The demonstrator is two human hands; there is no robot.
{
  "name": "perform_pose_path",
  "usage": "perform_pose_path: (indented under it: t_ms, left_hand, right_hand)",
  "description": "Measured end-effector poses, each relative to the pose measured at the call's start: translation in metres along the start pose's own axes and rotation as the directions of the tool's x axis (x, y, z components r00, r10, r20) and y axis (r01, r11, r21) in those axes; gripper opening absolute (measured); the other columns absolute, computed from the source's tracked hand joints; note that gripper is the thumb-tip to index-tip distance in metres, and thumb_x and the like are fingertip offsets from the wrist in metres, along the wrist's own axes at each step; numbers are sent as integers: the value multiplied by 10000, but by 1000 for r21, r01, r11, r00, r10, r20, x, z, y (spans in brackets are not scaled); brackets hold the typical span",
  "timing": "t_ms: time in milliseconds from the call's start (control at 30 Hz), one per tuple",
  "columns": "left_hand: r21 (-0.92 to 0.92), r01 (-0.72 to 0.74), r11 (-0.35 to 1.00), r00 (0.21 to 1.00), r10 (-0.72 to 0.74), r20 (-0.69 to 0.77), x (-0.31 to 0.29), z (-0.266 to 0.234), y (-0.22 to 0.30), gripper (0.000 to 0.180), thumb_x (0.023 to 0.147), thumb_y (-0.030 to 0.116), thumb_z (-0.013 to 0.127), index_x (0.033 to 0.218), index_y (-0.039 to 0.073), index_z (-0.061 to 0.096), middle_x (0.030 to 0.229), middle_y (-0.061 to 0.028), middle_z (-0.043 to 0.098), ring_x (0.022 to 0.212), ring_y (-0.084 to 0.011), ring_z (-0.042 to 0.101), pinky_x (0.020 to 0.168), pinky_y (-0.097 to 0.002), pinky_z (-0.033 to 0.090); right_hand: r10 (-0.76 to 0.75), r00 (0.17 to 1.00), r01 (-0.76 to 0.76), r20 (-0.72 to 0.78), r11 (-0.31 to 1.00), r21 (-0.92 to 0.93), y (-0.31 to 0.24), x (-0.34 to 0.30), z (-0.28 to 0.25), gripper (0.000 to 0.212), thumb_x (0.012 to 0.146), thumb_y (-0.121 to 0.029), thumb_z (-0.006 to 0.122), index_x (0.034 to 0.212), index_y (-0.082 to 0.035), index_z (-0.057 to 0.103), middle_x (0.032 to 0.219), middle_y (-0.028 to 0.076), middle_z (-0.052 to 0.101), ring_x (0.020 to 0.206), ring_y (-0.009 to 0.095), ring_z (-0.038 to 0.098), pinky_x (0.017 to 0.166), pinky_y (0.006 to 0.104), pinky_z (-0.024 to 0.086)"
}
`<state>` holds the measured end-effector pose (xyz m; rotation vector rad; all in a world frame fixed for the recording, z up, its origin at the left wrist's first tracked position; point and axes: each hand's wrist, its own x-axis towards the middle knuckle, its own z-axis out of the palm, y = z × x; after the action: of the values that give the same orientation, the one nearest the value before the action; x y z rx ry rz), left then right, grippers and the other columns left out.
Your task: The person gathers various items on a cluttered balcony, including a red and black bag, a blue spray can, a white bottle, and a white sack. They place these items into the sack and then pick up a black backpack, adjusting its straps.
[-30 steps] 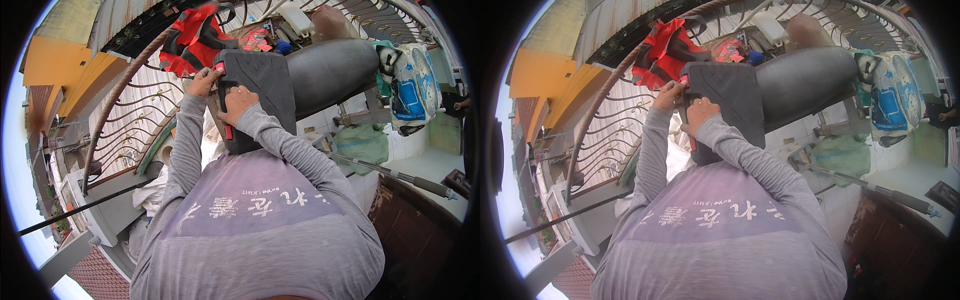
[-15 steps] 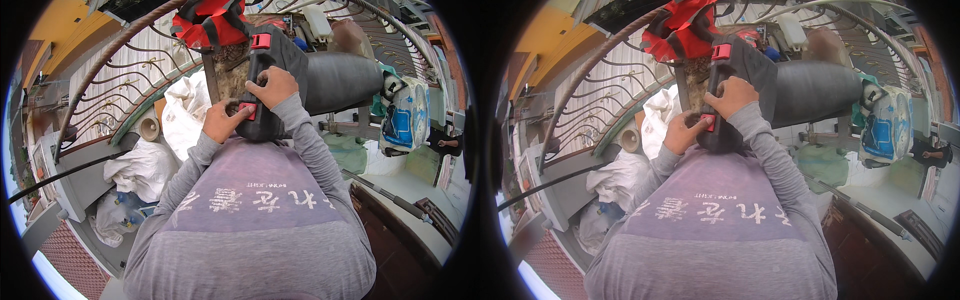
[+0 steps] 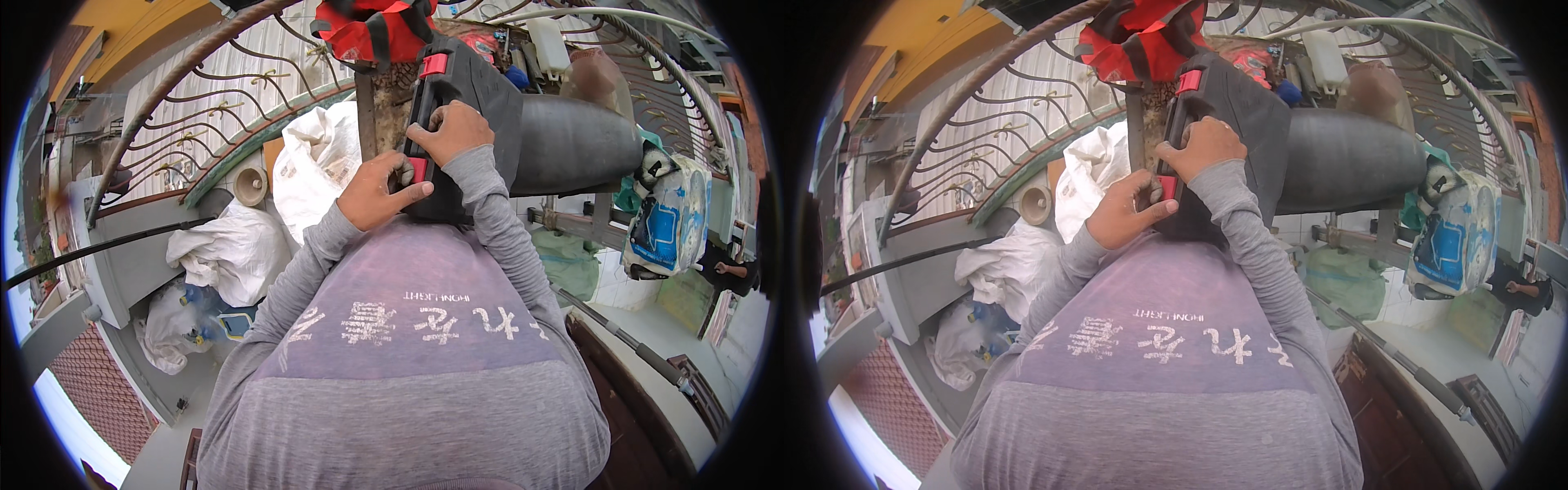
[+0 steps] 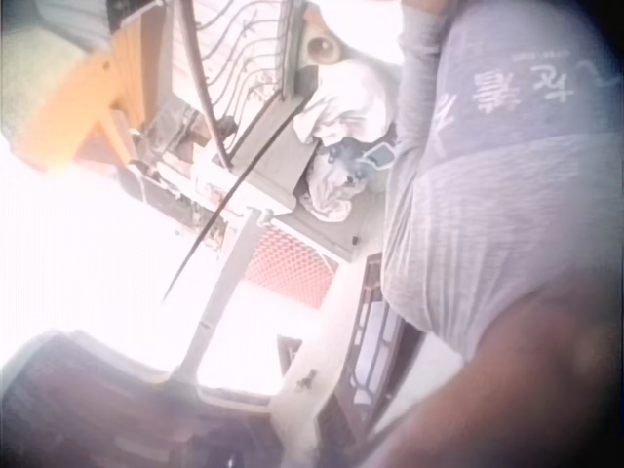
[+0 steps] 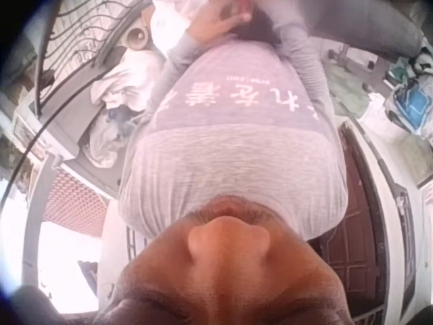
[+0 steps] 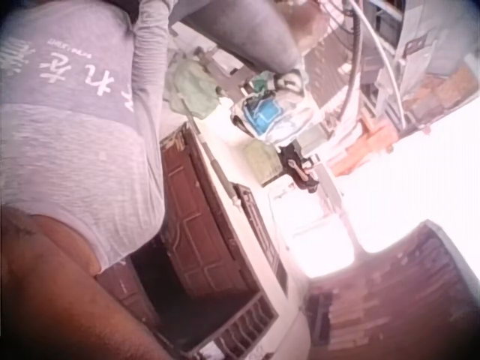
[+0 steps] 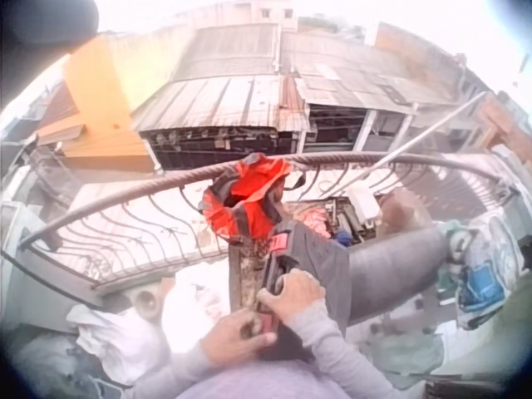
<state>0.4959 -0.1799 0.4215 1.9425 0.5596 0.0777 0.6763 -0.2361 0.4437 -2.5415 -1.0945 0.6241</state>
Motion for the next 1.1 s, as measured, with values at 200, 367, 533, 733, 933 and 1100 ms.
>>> perform_pose_path:
  t_ms: [200,367,533,733,933,1100]
  left_hand:
    - [-297,12,955,982,-68,-177,53,19,-43,713,877,438,736,1384,5,483,1312,-155,512,1171,-239,540,989,-348,448]
    - [-310,-80,947,996,86,5,75,35,-17,620,868,416,742,1310,12,580,1360,-176,489,1307,-300,474,1088,-382,384]
    - [-210,-3,978,1000,7,20,83,47,26,526,847,404,763,1167,-2,665,1297,-149,531,1262,-283,507,1082,-371,378]
    - [-421,73,904,995,-37,91,108,49,-5,975,693,641,805,1284,-83,527,1225,-203,571,1047,-292,626,902,-391,521]
    - [-637,233,735,960,-68,273,108,57,29,982,709,522,828,1383,-60,414,1246,-192,626,1115,-297,631,965,-413,500]
    - [-327,66,943,997,-54,48,104,70,25,656,776,160,680,1368,-9,453,1198,-153,642,1068,-206,638,897,-326,521]
  right_hand:
    - [2,999,1,-45,997,74,39,-13,-39,511,645,-457,777,845,8,710,862,179,702,841,338,694,782,411,543]
    - [-45,995,60,-87,981,183,70,-29,-51,475,646,-381,785,822,48,683,793,178,666,751,321,666,705,392,524]
    - [-64,994,76,-93,987,143,92,-39,-70,438,665,-320,781,831,70,670,710,136,573,616,240,532,608,371,457]
    - [-14,992,32,-122,989,145,124,-54,-93,398,683,-260,758,857,83,656,701,104,492,612,196,480,581,347,416]
    - [-120,992,123,-24,981,150,100,-50,-76,407,684,-264,757,861,84,641,738,135,519,632,252,512,606,362,429]
    - [-210,978,208,-9,960,186,96,-54,-70,401,666,-247,760,859,83,640,746,148,529,647,274,543,620,374,451]
